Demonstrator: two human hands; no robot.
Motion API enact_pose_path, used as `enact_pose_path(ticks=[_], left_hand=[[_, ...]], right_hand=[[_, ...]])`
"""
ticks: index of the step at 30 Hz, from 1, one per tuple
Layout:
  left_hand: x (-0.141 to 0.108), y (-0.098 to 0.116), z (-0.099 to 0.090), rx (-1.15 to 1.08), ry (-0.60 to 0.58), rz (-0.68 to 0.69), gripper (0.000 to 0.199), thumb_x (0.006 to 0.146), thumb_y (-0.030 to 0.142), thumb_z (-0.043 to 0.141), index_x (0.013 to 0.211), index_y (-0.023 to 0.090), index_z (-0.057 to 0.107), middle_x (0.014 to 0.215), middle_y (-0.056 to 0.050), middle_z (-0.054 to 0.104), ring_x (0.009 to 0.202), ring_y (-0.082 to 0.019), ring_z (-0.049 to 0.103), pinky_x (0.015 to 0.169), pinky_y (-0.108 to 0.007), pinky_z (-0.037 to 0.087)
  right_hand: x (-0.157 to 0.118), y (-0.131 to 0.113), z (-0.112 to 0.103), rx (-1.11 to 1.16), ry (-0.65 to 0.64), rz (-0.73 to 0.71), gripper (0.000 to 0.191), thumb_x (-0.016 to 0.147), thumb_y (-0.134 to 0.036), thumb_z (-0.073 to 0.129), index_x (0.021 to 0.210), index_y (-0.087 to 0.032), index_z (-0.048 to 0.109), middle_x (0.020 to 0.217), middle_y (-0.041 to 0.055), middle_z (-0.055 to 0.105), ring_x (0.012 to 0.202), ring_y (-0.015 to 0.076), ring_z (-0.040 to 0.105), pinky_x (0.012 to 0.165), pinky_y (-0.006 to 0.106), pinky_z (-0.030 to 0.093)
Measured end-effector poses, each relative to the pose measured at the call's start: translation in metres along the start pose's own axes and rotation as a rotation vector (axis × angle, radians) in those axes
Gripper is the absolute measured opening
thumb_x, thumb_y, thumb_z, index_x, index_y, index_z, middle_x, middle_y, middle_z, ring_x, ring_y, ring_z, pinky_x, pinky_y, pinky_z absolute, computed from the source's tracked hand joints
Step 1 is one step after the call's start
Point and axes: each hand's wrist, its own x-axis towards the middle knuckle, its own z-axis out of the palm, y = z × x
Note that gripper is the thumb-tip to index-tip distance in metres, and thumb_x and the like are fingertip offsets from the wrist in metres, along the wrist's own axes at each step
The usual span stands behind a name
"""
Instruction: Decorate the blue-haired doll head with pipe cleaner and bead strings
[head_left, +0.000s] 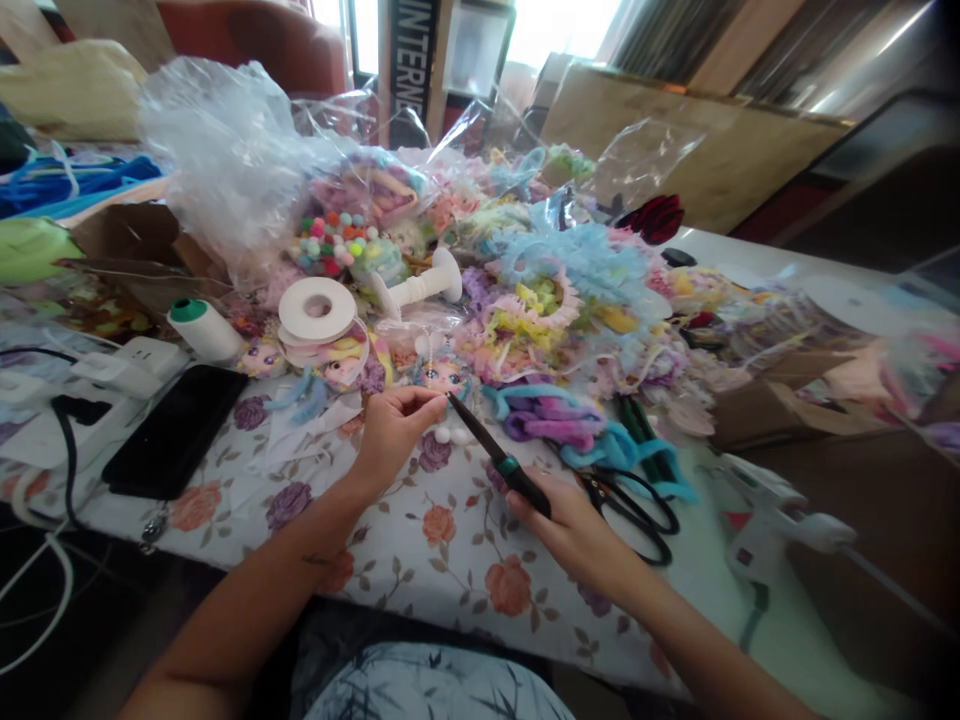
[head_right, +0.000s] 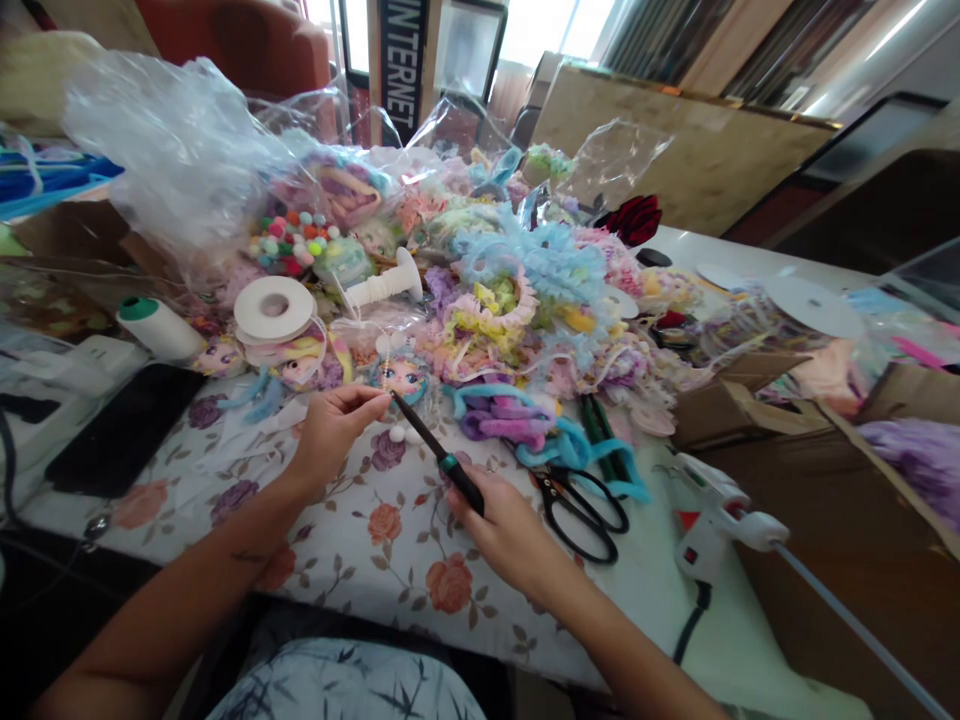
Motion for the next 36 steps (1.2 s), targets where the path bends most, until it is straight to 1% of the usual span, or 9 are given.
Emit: enact_pose_path(ticks=[3,10,16,22,24,27,30,33,36], left_hand=[[0.000,0.000,-0.001,0.031,0.005,0.014,0.019,0.075,0.034,0.073,0.069,0.016,0.072,0.062,0.000,0.065,0.057,-0.011,0.054,0.055,-0.023,0.042],[-0.001,0.001,-0.001,0.051,-0.012,0.022,0.019,0.076,0.033,0.072,0.069,0.016,0.072,0.062,0.000,0.064,0.057,-0.011,0.053,0.054,-0.022,0.040],[-0.002,-0.001,-0.001,0.024,-0.066,0.019,0.023,0.076,0.038,0.072,0.072,0.016,0.074,0.061,0.000,0.063,0.055,-0.009,0.047,0.052,-0.022,0.036],[-0.002,-0.006,0.000,-0.020,-0.107,0.018,0.021,0.078,0.035,0.072,0.072,0.015,0.074,0.061,-0.001,0.063,0.057,-0.010,0.050,0.056,-0.023,0.039],[-0.001,-0.007,0.000,-0.030,-0.100,0.016,0.021,0.078,0.035,0.071,0.073,0.015,0.074,0.060,-0.001,0.062,0.055,-0.009,0.048,0.054,-0.023,0.038],[0.000,-0.005,0.001,-0.044,-0.111,-0.030,0.022,0.078,0.036,0.071,0.080,0.015,0.076,0.061,0.000,0.062,0.051,-0.007,0.042,0.050,-0.022,0.034],[0.000,-0.004,0.002,-0.065,-0.142,-0.089,0.024,0.077,0.035,0.071,0.088,0.015,0.077,0.065,-0.001,0.065,0.049,-0.006,0.038,0.047,-0.022,0.031],[0.000,-0.005,0.002,-0.058,-0.150,-0.102,0.025,0.078,0.036,0.071,0.085,0.014,0.077,0.067,-0.003,0.067,0.048,-0.005,0.037,0.046,-0.021,0.028],[0.000,-0.007,0.001,-0.057,-0.135,-0.108,0.026,0.077,0.038,0.071,0.082,0.013,0.077,0.068,-0.004,0.068,0.047,-0.005,0.035,0.044,-0.021,0.025]], right_hand=[[-0.001,0.003,0.001,-0.051,0.001,0.007,0.043,0.096,-0.041,0.044,0.127,-0.016,0.059,0.108,0.0131,0.069,0.100,0.0296,0.064,0.087,0.040,0.048],[-0.002,0.005,-0.001,-0.098,-0.001,0.002,0.036,0.095,-0.041,0.042,0.111,-0.016,0.062,0.106,0.0137,0.068,0.100,0.0290,0.064,0.086,0.040,0.049],[-0.004,0.009,-0.003,-0.063,-0.053,0.001,0.041,0.094,-0.044,0.041,0.118,-0.015,0.058,0.110,0.0154,0.068,0.101,0.0304,0.063,0.088,0.043,0.049],[-0.002,0.013,0.008,-0.019,-0.017,0.033,0.033,0.091,-0.038,0.040,0.104,-0.013,0.058,0.089,0.0134,0.067,0.080,0.0270,0.063,0.074,0.039,0.050],[0.000,0.013,0.009,-0.004,-0.014,0.030,0.032,0.090,-0.038,0.040,0.103,-0.014,0.058,0.087,0.0119,0.067,0.078,0.0256,0.062,0.073,0.038,0.049],[0.002,0.013,0.005,0.049,-0.058,0.050,0.035,0.090,-0.045,0.042,0.100,-0.016,0.058,0.081,0.0083,0.065,0.072,0.0230,0.059,0.068,0.034,0.047],[0.002,0.013,-0.001,0.139,-0.120,0.114,0.037,0.089,-0.052,0.044,0.089,-0.017,0.057,0.068,0.0035,0.059,0.064,0.0195,0.054,0.060,0.030,0.043],[0.001,0.010,-0.005,0.178,-0.146,0.127,0.038,0.088,-0.053,0.045,0.078,-0.018,0.055,0.068,0.0027,0.058,0.063,0.0176,0.052,0.059,0.028,0.042],[-0.002,0.006,-0.008,0.137,-0.125,0.114,0.039,0.088,-0.053,0.046,0.078,-0.017,0.057,0.071,0.0035,0.061,0.066,0.0180,0.054,0.059,0.028,0.043]])
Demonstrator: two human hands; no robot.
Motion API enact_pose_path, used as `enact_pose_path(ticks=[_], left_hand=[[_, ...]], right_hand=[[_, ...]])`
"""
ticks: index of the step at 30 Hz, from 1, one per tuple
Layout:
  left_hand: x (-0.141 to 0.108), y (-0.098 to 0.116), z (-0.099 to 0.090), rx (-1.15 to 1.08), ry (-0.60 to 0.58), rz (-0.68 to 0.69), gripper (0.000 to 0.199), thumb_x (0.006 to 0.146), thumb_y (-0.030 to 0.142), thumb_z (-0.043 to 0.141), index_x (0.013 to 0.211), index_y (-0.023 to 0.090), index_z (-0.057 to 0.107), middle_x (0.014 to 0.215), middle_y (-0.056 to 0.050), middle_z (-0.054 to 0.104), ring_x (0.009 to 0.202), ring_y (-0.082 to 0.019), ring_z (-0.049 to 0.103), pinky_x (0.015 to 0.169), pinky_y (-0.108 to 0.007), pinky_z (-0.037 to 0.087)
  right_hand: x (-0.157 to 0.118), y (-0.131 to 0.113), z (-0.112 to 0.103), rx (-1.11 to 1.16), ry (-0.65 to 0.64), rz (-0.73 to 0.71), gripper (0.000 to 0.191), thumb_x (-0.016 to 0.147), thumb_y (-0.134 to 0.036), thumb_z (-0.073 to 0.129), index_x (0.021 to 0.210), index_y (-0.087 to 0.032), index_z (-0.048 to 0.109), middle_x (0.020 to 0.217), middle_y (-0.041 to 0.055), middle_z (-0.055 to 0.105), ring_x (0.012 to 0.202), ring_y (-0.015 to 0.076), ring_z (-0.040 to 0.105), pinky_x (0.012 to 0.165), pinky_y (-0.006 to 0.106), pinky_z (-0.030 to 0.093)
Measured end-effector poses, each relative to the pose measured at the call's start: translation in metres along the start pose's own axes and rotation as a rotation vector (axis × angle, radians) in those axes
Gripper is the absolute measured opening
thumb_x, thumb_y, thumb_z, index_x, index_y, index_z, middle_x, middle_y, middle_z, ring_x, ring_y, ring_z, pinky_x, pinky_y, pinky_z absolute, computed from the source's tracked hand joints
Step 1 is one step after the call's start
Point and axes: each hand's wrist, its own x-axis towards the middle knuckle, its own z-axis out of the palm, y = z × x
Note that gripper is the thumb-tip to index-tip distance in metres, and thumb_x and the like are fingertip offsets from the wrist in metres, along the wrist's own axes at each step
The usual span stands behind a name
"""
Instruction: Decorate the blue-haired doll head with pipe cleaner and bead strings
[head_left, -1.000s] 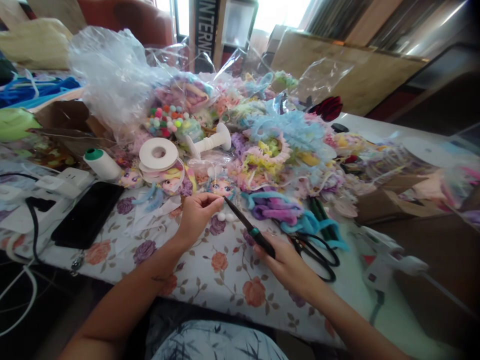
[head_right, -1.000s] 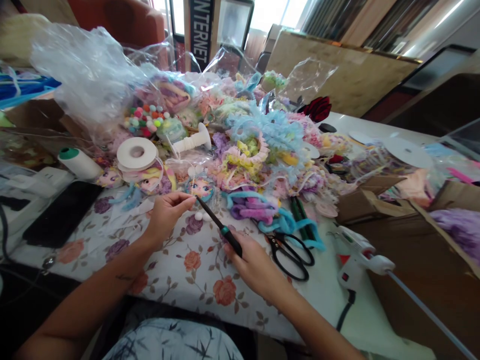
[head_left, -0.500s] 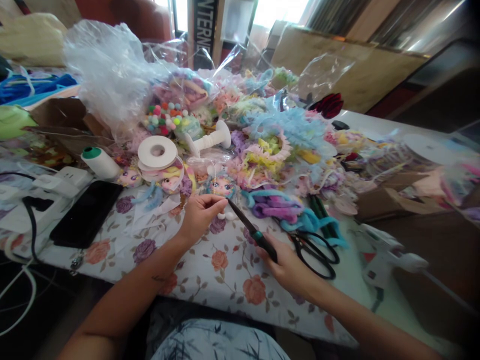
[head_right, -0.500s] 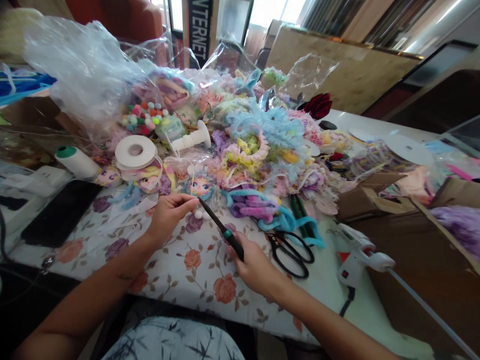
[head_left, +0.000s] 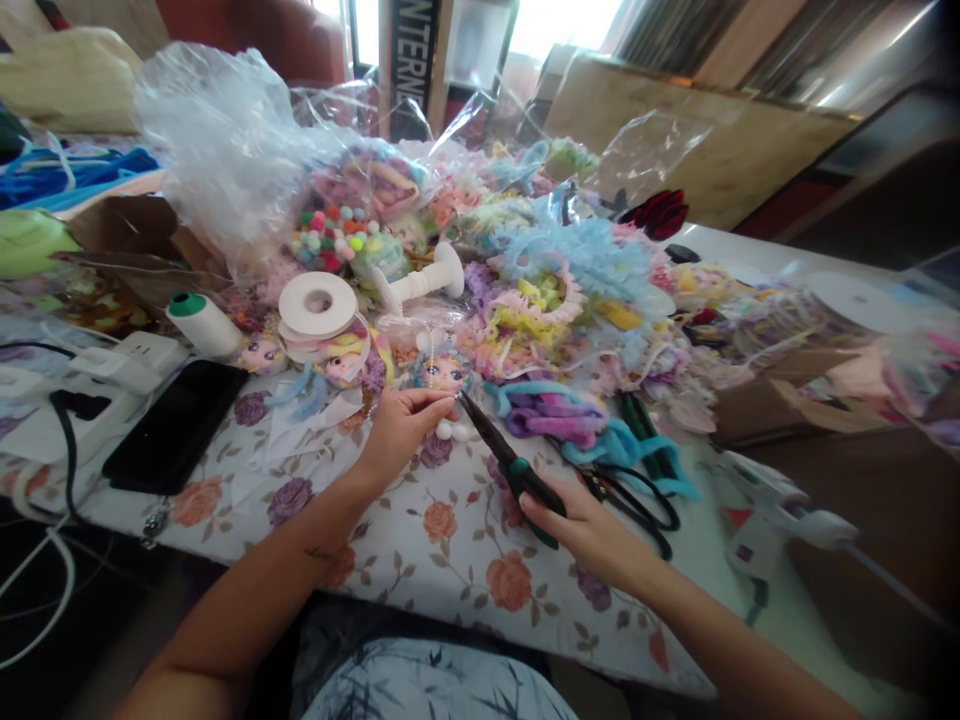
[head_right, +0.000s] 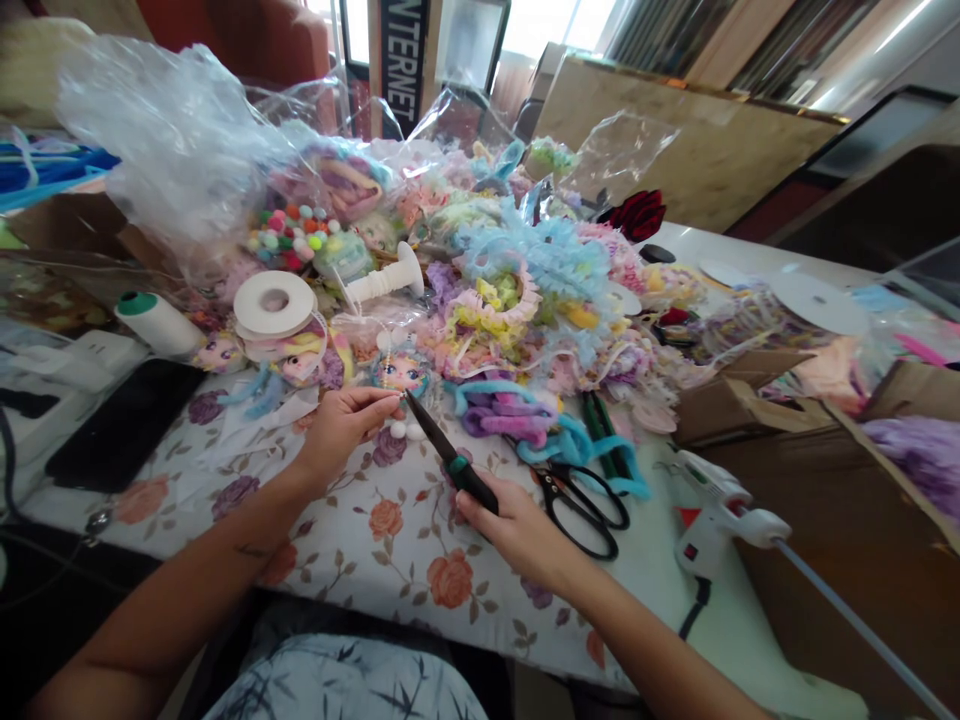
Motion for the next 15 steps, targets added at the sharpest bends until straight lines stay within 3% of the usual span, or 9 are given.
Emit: enact_pose_path(ticks=[10,15], left_hand=[[-0.0007,0.0036,0.0007,-0.068,0.008,-0.052,0.024,0.073,0.037,0.074,0.073,0.013,0.077,0.061,-0.004,0.066,0.043,-0.004,0.033,0.040,-0.021,0.022],[-0.0015,0.0045,-0.0001,-0.101,0.003,-0.077,0.022,0.072,0.035,0.075,0.075,0.013,0.077,0.065,-0.006,0.069,0.044,-0.004,0.036,0.039,-0.019,0.023]], right_hand=[[-0.0076,-0.0053,-0.0022,-0.236,0.103,-0.095,0.036,0.093,-0.042,0.044,0.103,-0.016,0.067,0.097,0.0091,0.071,0.088,0.0255,0.066,0.082,0.035,0.052],[-0.0048,-0.0016,0.0008,-0.359,0.161,-0.153,0.044,0.093,-0.035,0.043,0.129,-0.016,0.059,0.115,0.0138,0.070,0.102,0.0290,0.067,0.089,0.041,0.053]])
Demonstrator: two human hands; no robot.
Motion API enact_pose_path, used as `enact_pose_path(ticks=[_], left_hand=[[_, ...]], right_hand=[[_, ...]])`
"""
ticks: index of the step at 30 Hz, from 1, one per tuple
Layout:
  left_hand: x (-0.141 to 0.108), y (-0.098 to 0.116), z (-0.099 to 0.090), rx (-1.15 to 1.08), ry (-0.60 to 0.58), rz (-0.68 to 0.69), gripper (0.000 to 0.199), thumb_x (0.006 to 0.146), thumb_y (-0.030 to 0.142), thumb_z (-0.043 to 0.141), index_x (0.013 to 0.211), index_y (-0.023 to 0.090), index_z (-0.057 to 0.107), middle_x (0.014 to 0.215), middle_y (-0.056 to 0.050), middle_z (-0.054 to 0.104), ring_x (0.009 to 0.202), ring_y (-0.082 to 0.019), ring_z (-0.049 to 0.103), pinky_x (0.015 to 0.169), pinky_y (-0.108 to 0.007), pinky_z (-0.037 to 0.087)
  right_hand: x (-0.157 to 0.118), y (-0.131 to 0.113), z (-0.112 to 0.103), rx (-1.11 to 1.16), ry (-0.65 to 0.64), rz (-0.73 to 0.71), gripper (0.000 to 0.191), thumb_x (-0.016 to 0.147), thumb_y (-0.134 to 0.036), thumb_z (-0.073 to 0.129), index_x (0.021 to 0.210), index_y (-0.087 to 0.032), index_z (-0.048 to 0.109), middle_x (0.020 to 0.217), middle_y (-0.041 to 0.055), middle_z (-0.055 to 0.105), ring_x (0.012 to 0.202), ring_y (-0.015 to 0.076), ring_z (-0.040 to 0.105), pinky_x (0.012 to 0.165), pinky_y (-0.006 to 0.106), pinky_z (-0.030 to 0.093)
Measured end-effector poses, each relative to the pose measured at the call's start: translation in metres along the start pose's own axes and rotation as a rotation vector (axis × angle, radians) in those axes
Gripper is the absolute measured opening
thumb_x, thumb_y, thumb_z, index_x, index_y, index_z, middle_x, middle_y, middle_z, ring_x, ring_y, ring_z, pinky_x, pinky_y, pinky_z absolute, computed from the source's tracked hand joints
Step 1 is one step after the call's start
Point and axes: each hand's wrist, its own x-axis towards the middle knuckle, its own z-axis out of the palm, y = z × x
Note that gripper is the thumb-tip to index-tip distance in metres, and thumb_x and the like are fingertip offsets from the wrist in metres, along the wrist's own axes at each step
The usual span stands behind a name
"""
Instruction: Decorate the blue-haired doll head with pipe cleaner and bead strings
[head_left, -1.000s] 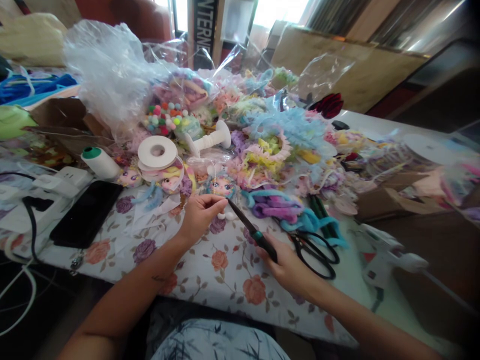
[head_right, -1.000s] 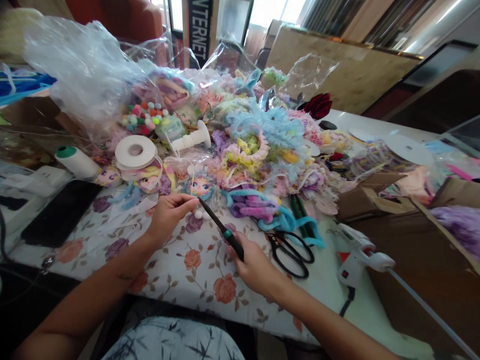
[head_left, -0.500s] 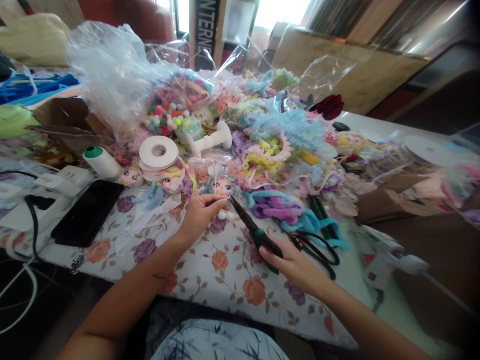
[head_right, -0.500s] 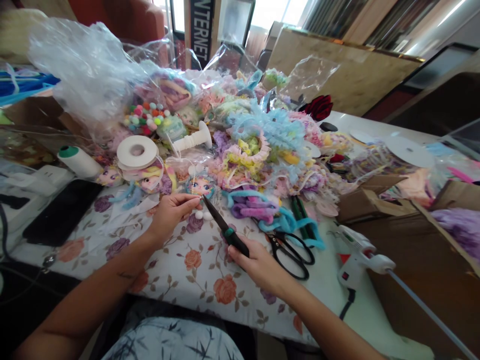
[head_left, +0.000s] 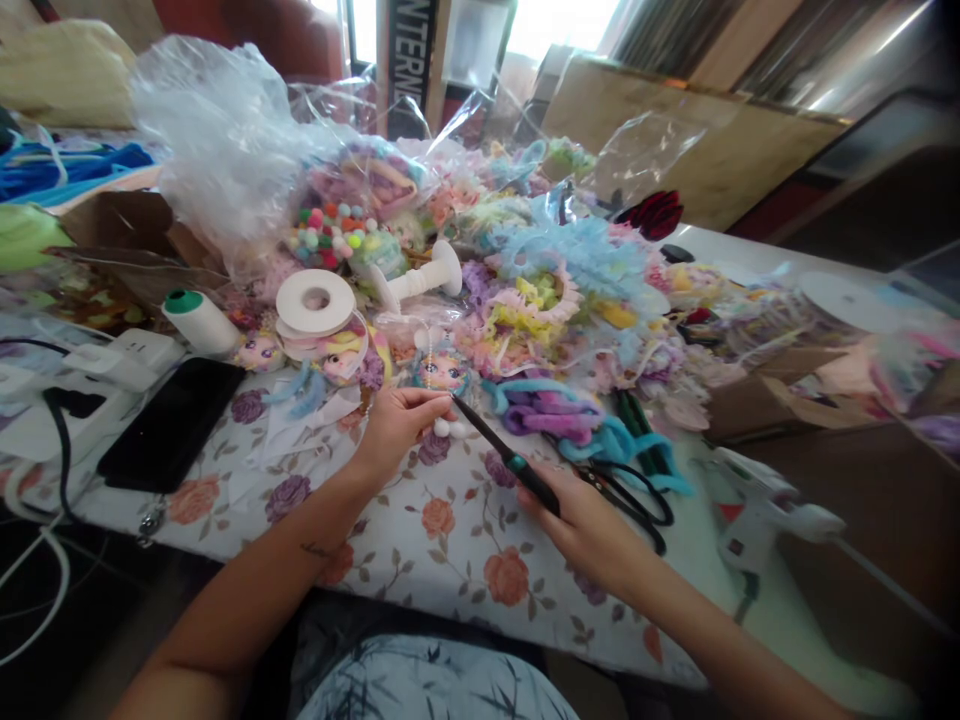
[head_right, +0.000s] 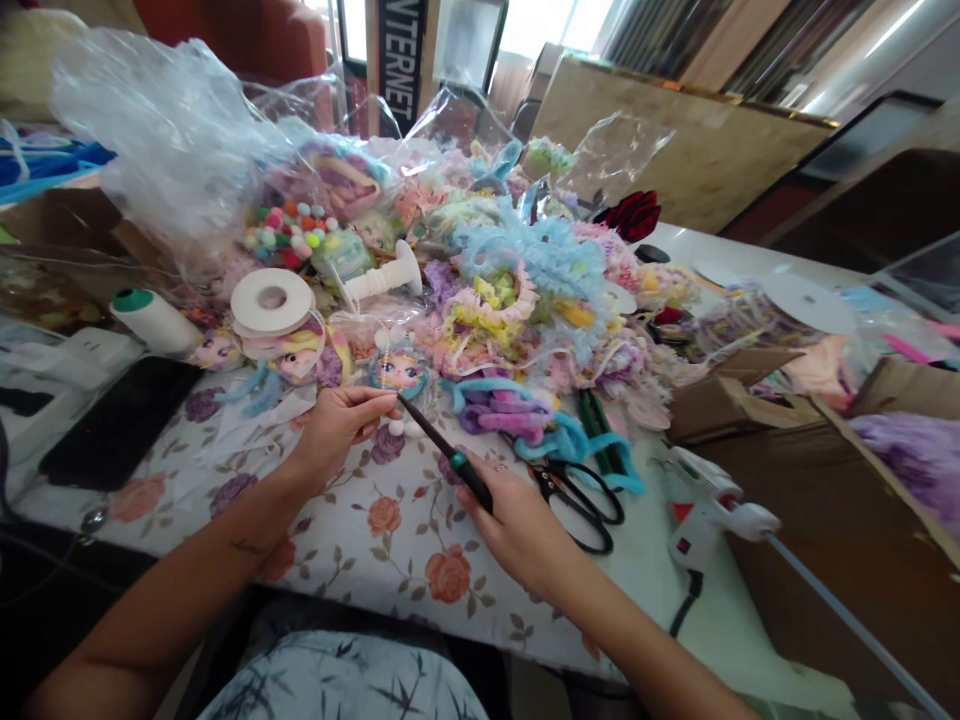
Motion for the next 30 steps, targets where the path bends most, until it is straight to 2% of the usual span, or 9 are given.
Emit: enact_pose_path(ticks=[6,14,22,26,28,30], left_hand=[[0.000,0.000,-0.001,0.026,0.027,0.004,0.022,0.071,0.034,0.076,0.076,0.013,0.077,0.064,-0.005,0.068,0.043,-0.004,0.034,0.040,-0.019,0.024],[0.001,-0.002,-0.002,0.065,0.037,0.015,0.024,0.070,0.037,0.076,0.077,0.014,0.078,0.058,-0.003,0.064,0.044,-0.005,0.033,0.041,-0.021,0.022],[-0.001,0.003,0.001,-0.029,-0.012,0.027,0.029,0.069,0.039,0.077,0.082,0.013,0.077,0.068,-0.005,0.069,0.045,-0.005,0.035,0.042,-0.022,0.024],[-0.002,0.005,0.003,-0.028,-0.071,0.027,0.028,0.072,0.042,0.075,0.075,0.013,0.074,0.063,-0.002,0.064,0.045,-0.004,0.032,0.042,-0.022,0.022],[-0.002,0.005,0.002,0.007,-0.067,0.028,0.029,0.074,0.042,0.073,0.072,0.013,0.073,0.058,0.000,0.059,0.044,-0.004,0.029,0.042,-0.023,0.019],[-0.002,0.004,0.002,0.037,-0.057,0.033,0.030,0.075,0.042,0.073,0.072,0.013,0.073,0.055,0.001,0.056,0.044,-0.004,0.028,0.042,-0.023,0.019]], right_hand=[[0.001,0.004,0.006,-0.098,0.005,0.032,0.049,0.093,-0.037,0.041,0.133,-0.012,0.056,0.120,0.0176,0.068,0.108,0.0324,0.065,0.091,0.046,0.052],[0.003,0.003,0.005,-0.061,-0.004,0.021,0.047,0.093,-0.037,0.042,0.132,-0.015,0.056,0.124,0.0164,0.067,0.109,0.0313,0.064,0.093,0.046,0.050],[0.000,-0.005,-0.004,0.032,-0.044,0.072,0.036,0.092,-0.042,0.040,0.108,-0.016,0.060,0.104,0.0133,0.070,0.096,0.0282,0.066,0.084,0.039,0.052],[0.001,-0.009,-0.009,0.110,-0.109,0.094,0.034,0.092,-0.046,0.040,0.093,-0.018,0.059,0.084,0.0079,0.067,0.080,0.0248,0.064,0.076,0.036,0.052],[0.002,-0.007,-0.008,0.136,-0.115,0.106,0.034,0.091,-0.046,0.041,0.094,-0.018,0.059,0.083,0.0074,0.067,0.078,0.0246,0.063,0.075,0.036,0.052],[0.002,-0.004,-0.005,0.165,-0.086,0.103,0.034,0.090,-0.046,0.044,0.099,-0.017,0.060,0.090,0.0088,0.068,0.084,0.0258,0.064,0.078,0.036,0.051]])
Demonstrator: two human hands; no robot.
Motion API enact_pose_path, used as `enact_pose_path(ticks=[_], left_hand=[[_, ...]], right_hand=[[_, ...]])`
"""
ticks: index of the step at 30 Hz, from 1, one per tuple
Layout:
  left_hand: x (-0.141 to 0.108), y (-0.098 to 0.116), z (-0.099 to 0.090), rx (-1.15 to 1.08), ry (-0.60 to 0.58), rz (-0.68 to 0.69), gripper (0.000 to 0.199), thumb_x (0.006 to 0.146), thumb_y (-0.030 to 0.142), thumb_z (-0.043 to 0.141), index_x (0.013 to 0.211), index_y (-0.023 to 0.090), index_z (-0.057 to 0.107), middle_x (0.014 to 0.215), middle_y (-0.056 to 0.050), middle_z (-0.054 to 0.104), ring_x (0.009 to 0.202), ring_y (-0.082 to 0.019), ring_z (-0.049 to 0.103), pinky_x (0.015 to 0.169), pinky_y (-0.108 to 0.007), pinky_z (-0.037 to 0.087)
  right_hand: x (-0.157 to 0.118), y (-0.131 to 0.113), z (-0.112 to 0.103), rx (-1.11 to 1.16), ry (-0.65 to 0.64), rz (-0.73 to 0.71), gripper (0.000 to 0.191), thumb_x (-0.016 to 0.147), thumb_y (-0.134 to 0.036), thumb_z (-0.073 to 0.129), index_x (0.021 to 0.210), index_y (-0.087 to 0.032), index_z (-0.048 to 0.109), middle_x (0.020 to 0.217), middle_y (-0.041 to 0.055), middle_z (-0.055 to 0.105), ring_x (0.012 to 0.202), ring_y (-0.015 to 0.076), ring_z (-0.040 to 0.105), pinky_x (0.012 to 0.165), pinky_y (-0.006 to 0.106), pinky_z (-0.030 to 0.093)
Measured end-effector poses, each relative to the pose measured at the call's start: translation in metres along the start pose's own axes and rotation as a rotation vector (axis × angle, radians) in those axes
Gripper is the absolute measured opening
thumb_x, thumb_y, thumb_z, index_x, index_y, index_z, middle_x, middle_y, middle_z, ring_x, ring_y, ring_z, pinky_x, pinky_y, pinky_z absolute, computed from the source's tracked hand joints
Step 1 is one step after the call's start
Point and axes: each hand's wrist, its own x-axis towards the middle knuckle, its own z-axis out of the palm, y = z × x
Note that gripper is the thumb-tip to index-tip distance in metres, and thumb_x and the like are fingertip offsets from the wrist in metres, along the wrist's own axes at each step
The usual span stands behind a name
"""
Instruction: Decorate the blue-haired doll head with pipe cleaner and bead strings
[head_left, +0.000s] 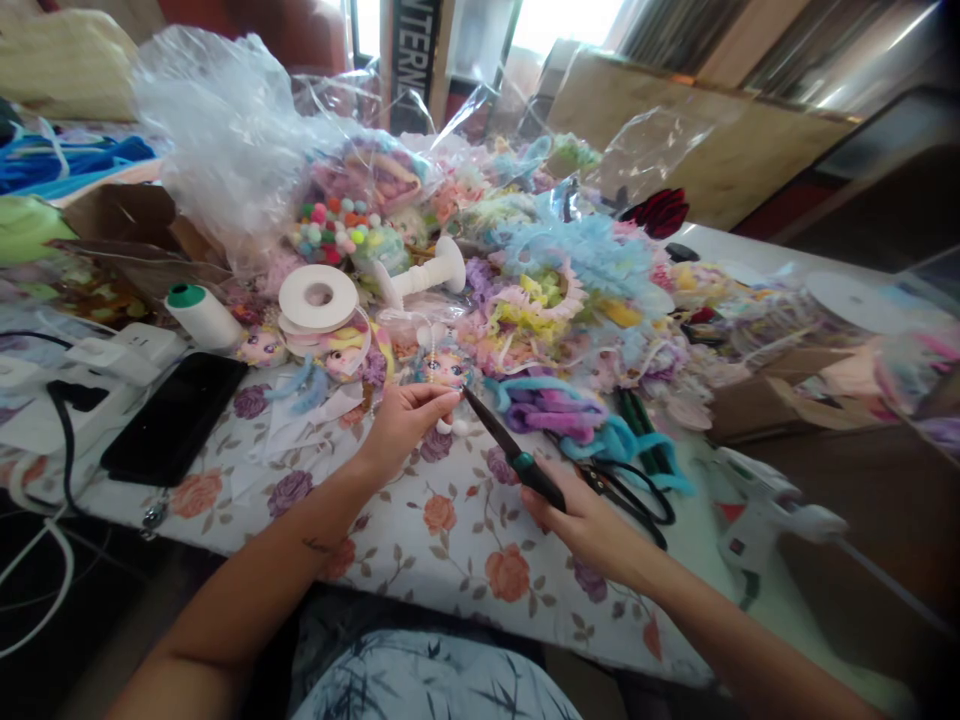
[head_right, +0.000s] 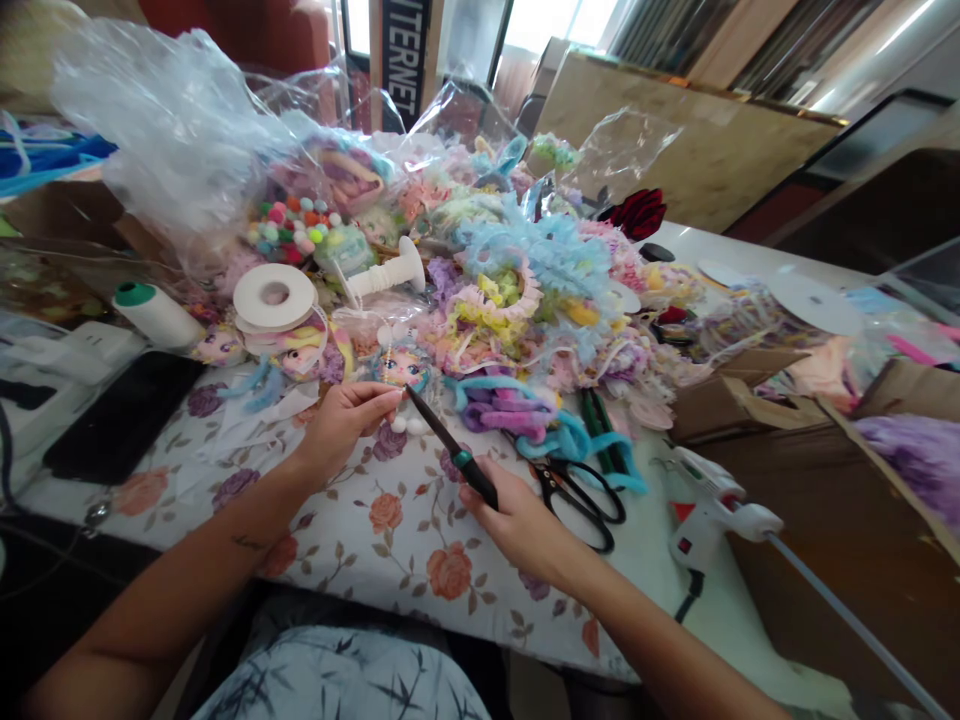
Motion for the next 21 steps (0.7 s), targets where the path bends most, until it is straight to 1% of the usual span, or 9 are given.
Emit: enact_pose_path(ticks=[2,6,9,12,14,17,19,21], left_hand=[[0.000,-0.002,0.000,0.021,0.001,0.007,0.030,0.075,0.043,0.072,0.073,0.013,0.073,0.056,0.001,0.057,0.045,-0.005,0.030,0.043,-0.023,0.021],[0.001,-0.008,0.000,0.059,0.016,0.020,0.029,0.075,0.042,0.071,0.079,0.014,0.075,0.060,-0.001,0.060,0.048,-0.006,0.037,0.044,-0.022,0.027],[0.002,-0.009,0.000,0.086,0.048,0.016,0.029,0.075,0.041,0.071,0.079,0.013,0.076,0.059,-0.001,0.059,0.049,-0.007,0.040,0.045,-0.022,0.028],[0.003,-0.008,0.000,0.093,0.070,0.007,0.028,0.075,0.041,0.071,0.078,0.013,0.076,0.056,0.000,0.058,0.049,-0.008,0.040,0.045,-0.022,0.029],[0.003,-0.007,-0.001,0.086,0.071,0.009,0.027,0.075,0.040,0.071,0.078,0.014,0.076,0.055,0.001,0.057,0.048,-0.007,0.040,0.046,-0.022,0.029],[0.003,-0.006,-0.001,0.093,0.061,0.025,0.026,0.076,0.040,0.070,0.078,0.014,0.075,0.053,0.002,0.056,0.047,-0.007,0.040,0.047,-0.022,0.030],[0.002,-0.006,-0.001,0.108,0.058,0.040,0.025,0.076,0.039,0.070,0.078,0.014,0.075,0.054,0.002,0.056,0.048,-0.007,0.040,0.047,-0.022,0.031],[0.001,-0.005,-0.001,0.118,0.065,0.054,0.025,0.076,0.038,0.071,0.078,0.014,0.075,0.055,0.002,0.057,0.049,-0.008,0.040,0.048,-0.022,0.031]], right_hand=[[0.001,0.004,0.004,0.033,0.018,-0.005,0.035,0.089,-0.045,0.045,0.100,-0.017,0.061,0.093,0.0095,0.068,0.087,0.0264,0.064,0.079,0.037,0.051],[0.005,0.010,0.011,0.079,0.024,0.013,0.033,0.088,-0.045,0.047,0.095,-0.018,0.064,0.081,0.0066,0.067,0.079,0.0253,0.063,0.073,0.036,0.051],[0.008,0.012,0.015,0.100,0.037,0.022,0.031,0.087,-0.043,0.050,0.095,-0.018,0.064,0.073,0.0040,0.064,0.072,0.0232,0.061,0.066,0.033,0.050],[0.009,0.013,0.016,0.176,-0.008,0.039,0.031,0.087,-0.046,0.050,0.094,-0.018,0.061,0.064,0.0000,0.057,0.060,0.0183,0.056,0.057,0.029,0.047],[0.008,0.013,0.016,0.249,-0.053,0.074,0.034,0.087,-0.049,0.051,0.095,-0.017,0.059,0.063,-0.0011,0.055,0.056,0.0162,0.053,0.054,0.028,0.045],[0.004,0.009,0.011,0.312,-0.133,0.109,0.041,0.086,-0.056,0.051,0.088,-0.016,0.059,0.066,0.0012,0.058,0.060,0.0163,0.053,0.057,0.028,0.045],[0.002,0.004,0.006,0.285,-0.161,0.100,0.045,0.087,-0.059,0.049,0.081,-0.016,0.060,0.069,0.0028,0.058,0.064,0.0164,0.053,0.059,0.027,0.044],[-0.001,-0.001,0.000,0.234,-0.158,0.088,0.047,0.087,-0.061,0.047,0.079,-0.016,0.060,0.071,0.0028,0.057,0.066,0.0163,0.051,0.059,0.027,0.043]])
